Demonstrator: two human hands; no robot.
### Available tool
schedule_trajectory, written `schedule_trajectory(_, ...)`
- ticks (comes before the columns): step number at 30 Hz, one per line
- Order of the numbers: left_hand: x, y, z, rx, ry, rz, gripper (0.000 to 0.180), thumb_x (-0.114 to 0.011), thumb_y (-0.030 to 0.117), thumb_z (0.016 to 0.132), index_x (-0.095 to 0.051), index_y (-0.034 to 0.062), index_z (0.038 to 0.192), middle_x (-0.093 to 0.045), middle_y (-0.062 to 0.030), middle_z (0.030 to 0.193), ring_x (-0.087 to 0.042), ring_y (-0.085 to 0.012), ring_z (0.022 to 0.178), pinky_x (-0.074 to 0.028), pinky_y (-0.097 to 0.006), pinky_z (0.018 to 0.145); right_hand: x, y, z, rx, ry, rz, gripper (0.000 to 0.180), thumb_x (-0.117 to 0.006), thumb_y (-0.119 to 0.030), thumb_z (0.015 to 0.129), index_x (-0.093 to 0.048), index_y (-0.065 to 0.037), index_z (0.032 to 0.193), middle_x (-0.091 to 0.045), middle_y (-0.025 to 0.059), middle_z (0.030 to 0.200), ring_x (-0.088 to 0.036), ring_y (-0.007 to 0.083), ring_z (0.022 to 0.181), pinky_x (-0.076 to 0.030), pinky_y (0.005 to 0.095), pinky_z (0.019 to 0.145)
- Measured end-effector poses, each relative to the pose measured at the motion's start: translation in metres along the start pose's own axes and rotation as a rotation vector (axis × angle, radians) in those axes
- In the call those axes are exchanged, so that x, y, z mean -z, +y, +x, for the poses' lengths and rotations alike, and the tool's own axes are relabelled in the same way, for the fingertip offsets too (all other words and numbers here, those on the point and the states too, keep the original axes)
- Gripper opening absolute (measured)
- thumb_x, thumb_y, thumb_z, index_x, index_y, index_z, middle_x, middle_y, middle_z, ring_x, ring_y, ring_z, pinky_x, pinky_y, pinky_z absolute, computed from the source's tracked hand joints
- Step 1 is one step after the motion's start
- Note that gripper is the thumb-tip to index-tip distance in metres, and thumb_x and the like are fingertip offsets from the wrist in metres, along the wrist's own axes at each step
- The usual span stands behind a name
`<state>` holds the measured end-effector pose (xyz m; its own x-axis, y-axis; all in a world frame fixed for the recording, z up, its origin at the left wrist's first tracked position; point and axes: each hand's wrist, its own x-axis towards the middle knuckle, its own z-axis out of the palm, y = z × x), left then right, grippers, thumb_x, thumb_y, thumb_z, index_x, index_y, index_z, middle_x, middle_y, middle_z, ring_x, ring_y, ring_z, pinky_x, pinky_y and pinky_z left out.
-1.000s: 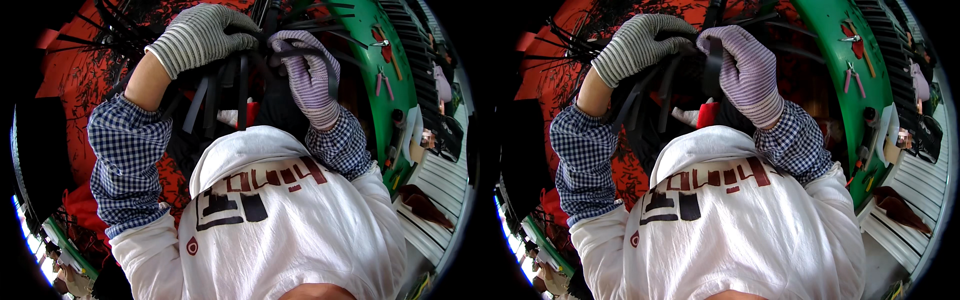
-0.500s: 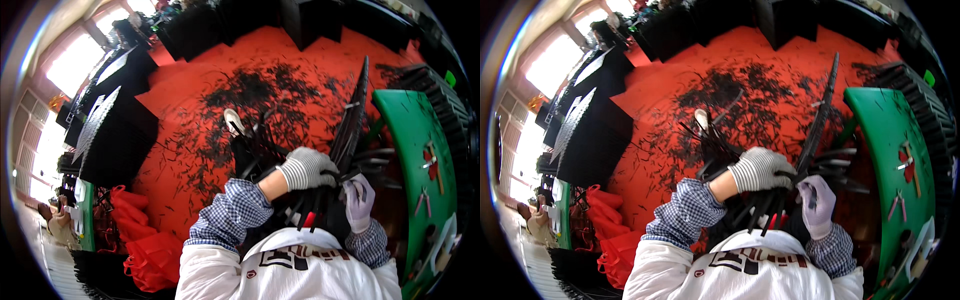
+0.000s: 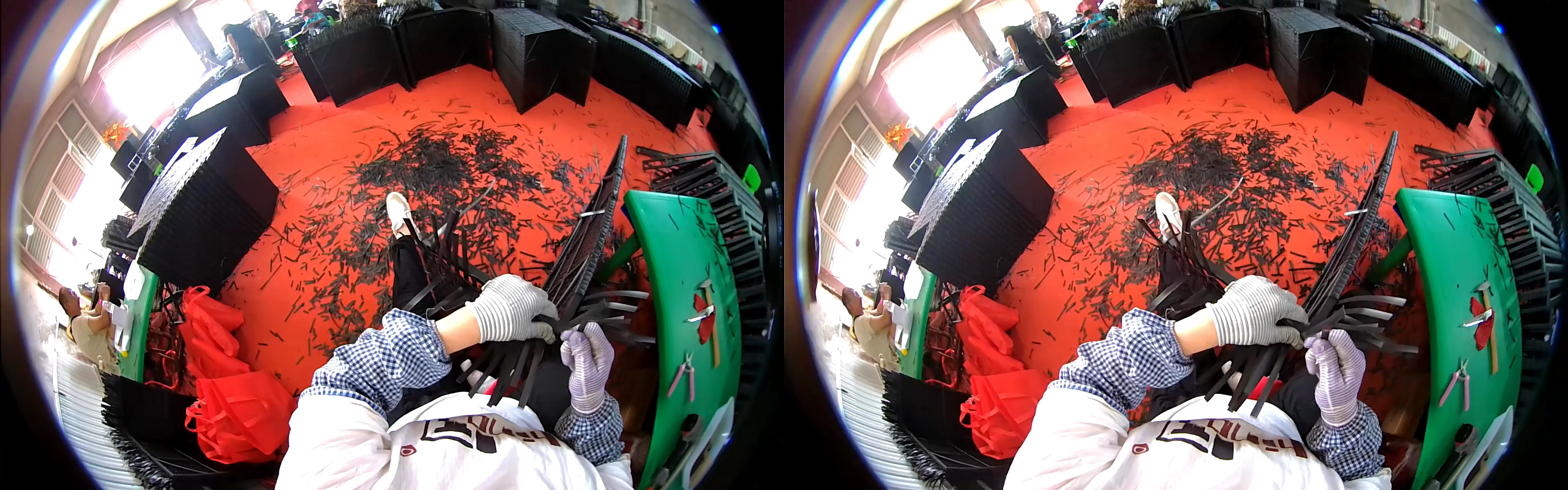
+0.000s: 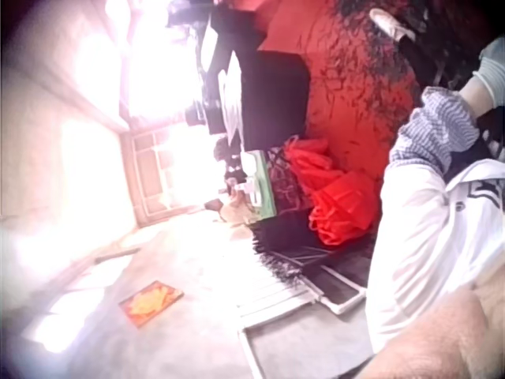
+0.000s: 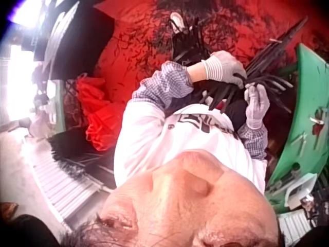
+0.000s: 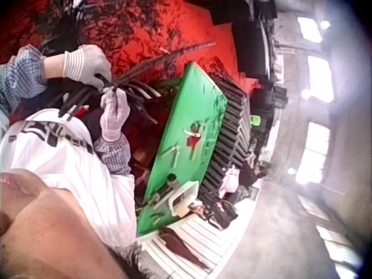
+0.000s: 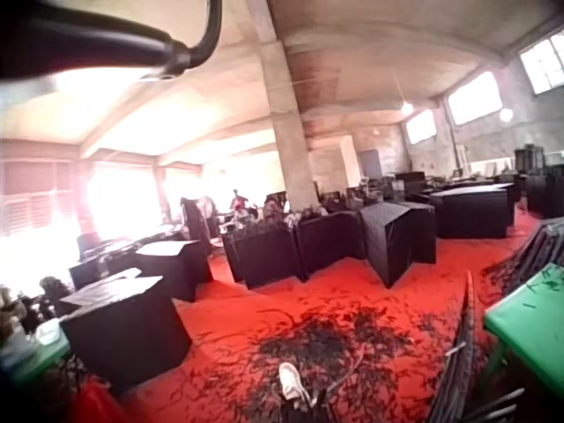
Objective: The person weaves black plastic straps onto a furniture frame by hand and secures them with a power stapler and pliers. They turn the frame over and trim the straps while wearing gloves.
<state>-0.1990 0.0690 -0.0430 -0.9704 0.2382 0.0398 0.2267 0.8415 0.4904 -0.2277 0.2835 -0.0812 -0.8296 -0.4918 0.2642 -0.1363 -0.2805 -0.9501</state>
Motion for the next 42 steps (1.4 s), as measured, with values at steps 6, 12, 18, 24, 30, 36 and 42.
schedule_trajectory(6,-0.012,0.006,-0.003,-0.034,0.071,0.037,0.048,-0.066,0.058,0.083,-0.074,0.0171,0.106,-0.070,-0.0081,0.088,-0.069,-0.0299,0.084,-0.054,-0.044,0.073,0.011,-0.001,0.002,-0.019,0.030,0.059,0.021,-0.061,-0.004,0.098,-0.068,-0.010,0.117,-0.069,0.0079,0.086,-0.047,0.0045,0.057,-0.038,0.0206,0.049)
schedule_trajectory(12,-0.011,0.019,-0.005,-0.005,0.167,0.024,0.046,-0.064,0.059,0.085,-0.073,0.0173,0.103,-0.069,-0.0073,0.083,-0.069,-0.0299,0.080,-0.054,-0.044,0.071,0.017,-0.024,0.013,0.108,-0.022,-0.157,0.020,-0.059,-0.005,0.099,-0.066,-0.008,0.118,-0.068,0.0055,0.083,-0.045,0.0034,0.056,-0.035,0.0197,0.048)
schedule_trajectory(18,-0.021,0.029,0.000,-0.010,0.147,0.030,0.048,-0.062,0.060,0.086,-0.073,0.0161,0.102,-0.068,-0.0087,0.084,-0.068,-0.0309,0.080,-0.053,-0.044,0.070,0.029,-0.023,0.008,0.163,0.012,-0.208,0.015,-0.057,-0.008,0.101,-0.062,-0.004,0.114,-0.067,0.0088,0.085,-0.048,0.0068,0.054,-0.040,0.0227,0.047)
schedule_trajectory(24,-0.025,0.039,-0.002,0.011,0.108,0.053,0.049,-0.060,0.060,0.087,-0.071,0.0142,0.100,-0.065,-0.0099,0.078,-0.068,-0.0318,0.076,-0.053,-0.045,0.069,0.034,-0.020,-0.001,0.113,0.025,-0.157,0.011,-0.058,-0.011,0.100,-0.064,-0.003,0.105,-0.059,0.0028,0.072,-0.048,0.0075,0.053,-0.037,0.0232,0.046)
schedule_trajectory(30,-0.036,0.048,-0.020,0.056,0.185,0.127,0.046,-0.060,0.058,0.088,-0.070,0.0138,0.098,-0.063,-0.0087,0.076,-0.067,-0.0306,0.071,-0.054,-0.044,0.065,0.030,-0.024,-0.009,0.132,0.018,-0.108,0.010,-0.058,-0.011,0.100,-0.062,-0.001,0.099,-0.054,0.0011,0.068,-0.047,0.0070,0.052,-0.036,0.0231,0.045)
schedule_trajectory(36,-0.041,0.041,-0.019,0.060,0.232,0.191,0.042,-0.062,0.055,0.086,-0.068,0.0148,0.094,-0.063,-0.0058,0.077,-0.066,-0.0271,0.068,-0.053,-0.041,0.062,0.022,-0.024,0.004,0.040,0.001,-0.103,0.014,-0.051,-0.008,0.100,-0.058,0.003,0.093,-0.049,0.0005,0.067,-0.042,0.0063,0.052,-0.031,0.0235,0.045)
schedule_trajectory(42,-0.029,0.053,-0.024,0.027,0.387,0.193,0.029,-0.076,0.041,0.076,-0.068,0.0130,0.076,-0.060,-0.0069,0.065,-0.062,-0.0275,0.059,-0.046,-0.040,0.056,0.005,-0.055,0.010,0.067,0.030,0.160,0.009,-0.056,-0.001,0.099,-0.059,0.007,0.102,-0.063,0.0082,0.085,-0.051,0.0089,0.059,-0.040,0.0234,0.052)
